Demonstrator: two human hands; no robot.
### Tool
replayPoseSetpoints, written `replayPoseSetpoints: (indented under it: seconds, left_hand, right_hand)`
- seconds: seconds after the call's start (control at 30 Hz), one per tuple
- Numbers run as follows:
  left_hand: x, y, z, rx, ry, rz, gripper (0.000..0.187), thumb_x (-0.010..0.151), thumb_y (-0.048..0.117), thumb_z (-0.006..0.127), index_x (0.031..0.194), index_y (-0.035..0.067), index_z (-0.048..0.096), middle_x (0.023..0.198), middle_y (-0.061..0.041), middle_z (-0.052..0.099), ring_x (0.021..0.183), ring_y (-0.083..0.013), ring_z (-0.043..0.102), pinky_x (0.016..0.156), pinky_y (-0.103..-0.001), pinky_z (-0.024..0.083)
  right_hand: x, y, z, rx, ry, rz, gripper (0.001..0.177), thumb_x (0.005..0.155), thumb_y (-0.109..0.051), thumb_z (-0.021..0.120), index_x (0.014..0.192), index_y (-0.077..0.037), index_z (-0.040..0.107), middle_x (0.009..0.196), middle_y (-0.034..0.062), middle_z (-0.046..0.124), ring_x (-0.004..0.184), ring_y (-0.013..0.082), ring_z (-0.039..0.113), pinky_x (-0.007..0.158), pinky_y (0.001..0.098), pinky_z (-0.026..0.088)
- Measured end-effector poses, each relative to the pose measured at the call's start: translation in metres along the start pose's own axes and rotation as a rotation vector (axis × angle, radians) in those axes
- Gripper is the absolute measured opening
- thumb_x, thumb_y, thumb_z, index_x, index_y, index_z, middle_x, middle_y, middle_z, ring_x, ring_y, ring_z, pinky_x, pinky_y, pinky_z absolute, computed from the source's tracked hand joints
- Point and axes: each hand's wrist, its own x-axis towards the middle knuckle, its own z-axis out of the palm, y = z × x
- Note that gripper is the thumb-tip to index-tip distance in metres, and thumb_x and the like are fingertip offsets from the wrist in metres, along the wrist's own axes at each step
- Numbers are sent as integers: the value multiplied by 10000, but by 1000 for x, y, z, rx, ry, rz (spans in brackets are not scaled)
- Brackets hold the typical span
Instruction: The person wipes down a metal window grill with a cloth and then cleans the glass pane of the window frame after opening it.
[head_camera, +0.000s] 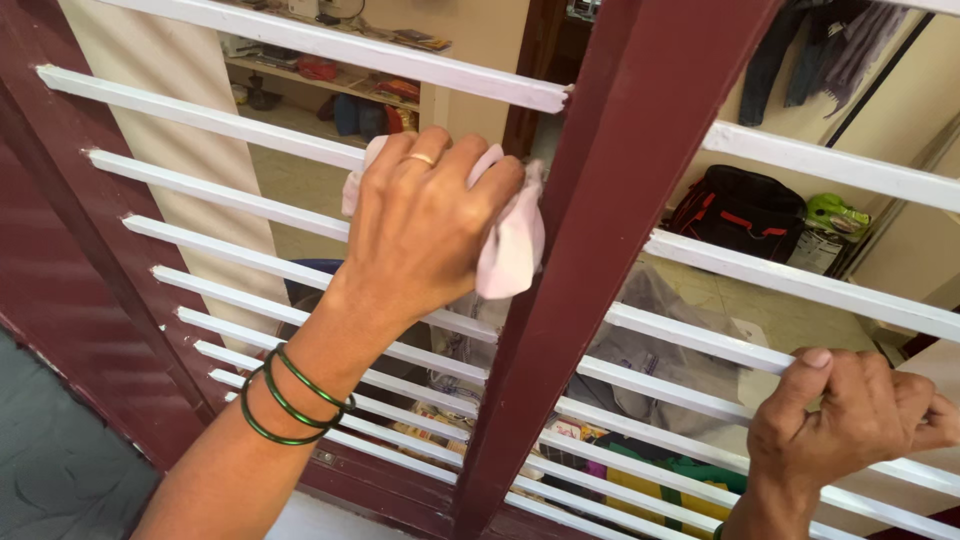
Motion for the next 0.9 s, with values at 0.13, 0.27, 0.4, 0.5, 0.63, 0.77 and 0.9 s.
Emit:
replayPoseSetpoints:
  seconds: [0.13, 0.27, 0.4, 0.5, 0.63, 0.77, 0.9]
  left_hand:
    - [-14, -21, 6, -8, 104, 11, 208, 871, 182, 823, 996, 106, 676, 953, -71, 649, 920, -286, 628, 842, -418, 497]
    - [-50, -89, -1, 60, 39, -6, 229, 839, 190, 836, 983, 89, 690, 942, -62, 658, 903, -258, 631, 808, -400, 490]
    - [-102, -186, -20, 164, 52, -62, 164, 864, 177, 777, 983, 102, 693, 965, -55, 650, 911, -243, 629, 822, -361, 495]
    - [-131, -240, -36, 297, 23, -76, 128, 897, 166, 752, 946, 102, 652, 946, -43, 606, 894, -237, 595, 845, -324, 466]
    - [-140, -259, -38, 393, 17, -80, 228, 927, 216, 797, 910, 76, 618, 949, -62, 588, 945, -256, 600, 892, -339, 453]
    - [-135, -235, -47, 328, -25, -208, 358, 747, 172, 881, 984, 44, 646, 1123, -125, 651, 1065, -314, 607, 923, -392, 497]
    - [-105, -187, -48, 192, -35, -249, 517, 656, 184, 893, 1083, 35, 643, 1116, -149, 641, 1069, -344, 609, 919, -442, 506]
  right_hand:
    - [-23, 18, 3, -8, -38, 22, 378, 1102, -204, 486, 747, -130, 591, 755, 12, 498, 829, 182, 390, 1035, 347, 323]
    - [-26, 22, 4, 66, -25, 8, 362, 1102, -151, 494, 760, -108, 605, 752, 24, 500, 762, 187, 380, 849, 324, 324]
    - [-29, 23, 8, 154, -8, 2, 337, 1077, -151, 467, 757, -77, 546, 750, 35, 456, 730, 177, 377, 743, 290, 314]
    - [-30, 20, 11, 129, 11, 19, 339, 1088, -138, 463, 772, -66, 561, 754, 41, 453, 740, 178, 388, 730, 290, 312]
    - [-27, 14, 9, 79, 28, 44, 372, 1091, -178, 455, 744, -84, 552, 744, 32, 461, 789, 196, 403, 798, 312, 332]
    - [-24, 7, 6, 15, 33, 0, 328, 1062, -136, 451, 745, -109, 533, 780, 24, 483, 875, 197, 412, 1062, 359, 306]
    - [-16, 5, 5, 34, 7, 69, 370, 1064, -204, 485, 712, -109, 551, 728, 22, 489, 833, 199, 392, 1125, 377, 284]
